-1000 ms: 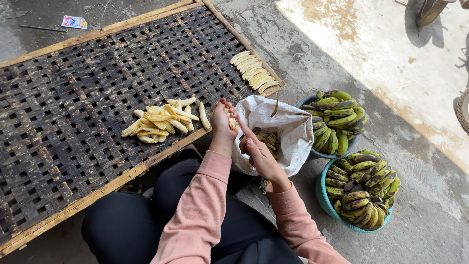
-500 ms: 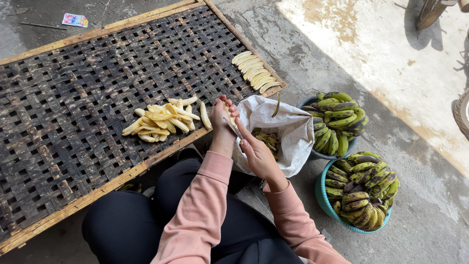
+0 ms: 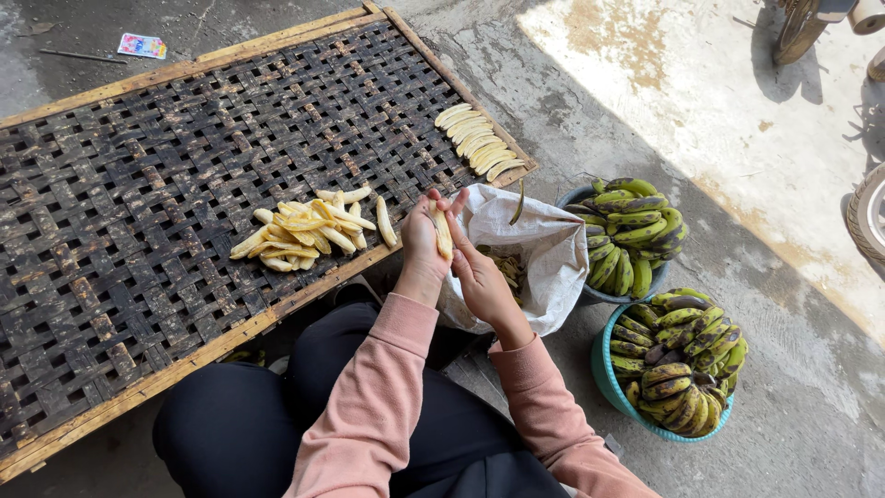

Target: The person sits on the ground peeling green bananas with a small knife, cutting the peel and stripping it off by hand. Peeled bananas are placed on a slatted wooden drying rack and discarded peels are dropped into a woven sack.

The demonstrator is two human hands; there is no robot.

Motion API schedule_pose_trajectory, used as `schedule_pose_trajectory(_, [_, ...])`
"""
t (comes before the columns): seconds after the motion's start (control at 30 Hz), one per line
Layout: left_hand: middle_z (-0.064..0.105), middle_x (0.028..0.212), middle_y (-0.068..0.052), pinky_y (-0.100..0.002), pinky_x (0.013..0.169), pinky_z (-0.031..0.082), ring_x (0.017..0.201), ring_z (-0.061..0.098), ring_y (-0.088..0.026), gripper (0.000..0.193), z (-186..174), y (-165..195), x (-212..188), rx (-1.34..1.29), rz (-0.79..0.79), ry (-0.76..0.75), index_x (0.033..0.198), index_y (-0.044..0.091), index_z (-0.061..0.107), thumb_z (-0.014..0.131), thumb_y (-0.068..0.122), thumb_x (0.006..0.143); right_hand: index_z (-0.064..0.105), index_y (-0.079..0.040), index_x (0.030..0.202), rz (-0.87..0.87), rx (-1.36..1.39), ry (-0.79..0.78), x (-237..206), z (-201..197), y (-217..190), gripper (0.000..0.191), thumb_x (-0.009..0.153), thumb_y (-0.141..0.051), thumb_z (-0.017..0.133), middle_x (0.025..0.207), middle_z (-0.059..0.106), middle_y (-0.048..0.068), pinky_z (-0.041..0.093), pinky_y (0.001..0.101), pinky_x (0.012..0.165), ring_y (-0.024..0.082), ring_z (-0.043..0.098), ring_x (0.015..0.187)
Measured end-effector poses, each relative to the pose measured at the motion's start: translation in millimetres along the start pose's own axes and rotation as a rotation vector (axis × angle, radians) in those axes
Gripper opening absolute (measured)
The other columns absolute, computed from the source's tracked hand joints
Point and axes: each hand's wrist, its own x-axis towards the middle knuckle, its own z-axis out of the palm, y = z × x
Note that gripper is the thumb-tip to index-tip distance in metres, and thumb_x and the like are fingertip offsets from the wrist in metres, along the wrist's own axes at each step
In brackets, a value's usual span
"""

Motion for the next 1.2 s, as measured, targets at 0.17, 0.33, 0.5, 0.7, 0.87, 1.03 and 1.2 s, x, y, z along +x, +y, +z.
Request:
schedule_pose_trajectory(0.17, [0.063,0.097,-0.017,-0.046,0.112,0.05,0.104,0.065,-0.03,0.026,-7.9,-12.3,8.1,0.09,0.142,-0.015,0.104,-0.001,0.053,0.034,0.016,0.109,0.035,-0.028,0.161,-0.067,-0.025,0.07,10.9,6.1,8.8,0.053,0.109,-0.023,0.044,0.141,0.065,0.02,0.047,0.0381,0.105,0.034,0.066,0.126])
schedule_pose_trajectory(0.33, [0.067,0.111,-0.022,-0.043,0.111,0.049,0.111,0.067,-0.031,0.032,2.1,4.8,1.2,0.079,0.088,-0.036,0.108,-0.004,0.055,0.035,0.02,0.106,0.035,-0.032,0.161,0.006,-0.192,0.036,27.9,4.7,-3.1,0.056,0.107,-0.023,0.046,0.131,0.068,0.018,0.051,0.0404,0.099,0.035,0.068,0.117])
schedule_pose_trajectory(0.5, [0.069,0.106,-0.016,-0.042,0.093,0.059,0.102,0.071,-0.025,0.04,-12.9,33.1,2.2,0.362,-0.042,-0.074,0.112,0.005,0.058,0.04,0.041,0.106,0.023,-0.036,0.162,-0.011,-0.963,0.062,42.5,7.6,-25.7,0.069,0.103,-0.037,0.058,0.096,0.069,0.011,0.056,0.0426,0.071,0.029,0.069,0.089])
schedule_pose_trajectory(0.7, [0.072,0.094,-0.01,-0.033,0.067,0.061,0.074,0.071,-0.016,0.015,-56.3,79.2,39.1,0.267,0.133,0.392,0.105,0.005,0.062,0.06,0.02,0.101,0.003,-0.022,0.166,0.219,-0.933,0.203,55.1,-27.1,-20.1,0.085,0.106,-0.041,0.06,0.101,0.068,0.015,0.058,0.0381,0.059,0.027,0.07,0.081])
schedule_pose_trajectory(0.87, [0.067,0.122,-0.022,-0.037,0.081,0.056,0.095,0.068,-0.025,0.041,-63.9,150.3,51.1,0.656,0.835,0.745,0.13,-0.003,0.056,0.066,0.026,0.102,0.01,-0.018,0.169,0.325,-0.579,0.413,-29.1,-85.3,35.3,0.08,0.106,-0.03,0.058,0.119,0.071,0.02,0.055,0.0432,0.074,0.034,0.071,0.092])
schedule_pose_trajectory(1.03, [0.068,0.123,-0.017,-0.033,0.096,0.055,0.109,0.067,-0.022,0.048,-32.6,113.3,43.3,0.92,0.894,0.3,0.141,0.002,0.052,0.066,0.028,0.103,0.044,-0.012,0.157,0.366,-0.199,0.446,-143.1,-91.5,110.4,0.063,0.1,-0.025,0.068,0.082,0.054,0.007,0.045,0.0324,0.069,0.017,0.052,0.074])
schedule_pose_trajectory(1.2, [0.076,0.087,-0.006,-0.031,0.072,0.056,0.077,0.071,-0.011,0.021,7.5,-0.7,-22.3,1.597,0.357,-0.422,0.101,0.006,0.073,0.074,0.024,0.092,0.068,-0.006,0.129,0.616,-0.22,0.367,-224.4,-55.8,163.5,0.053,0.081,-0.019,0.086,0.083,0.055,0.006,0.047,0.0293,0.069,0.016,0.052,0.077])
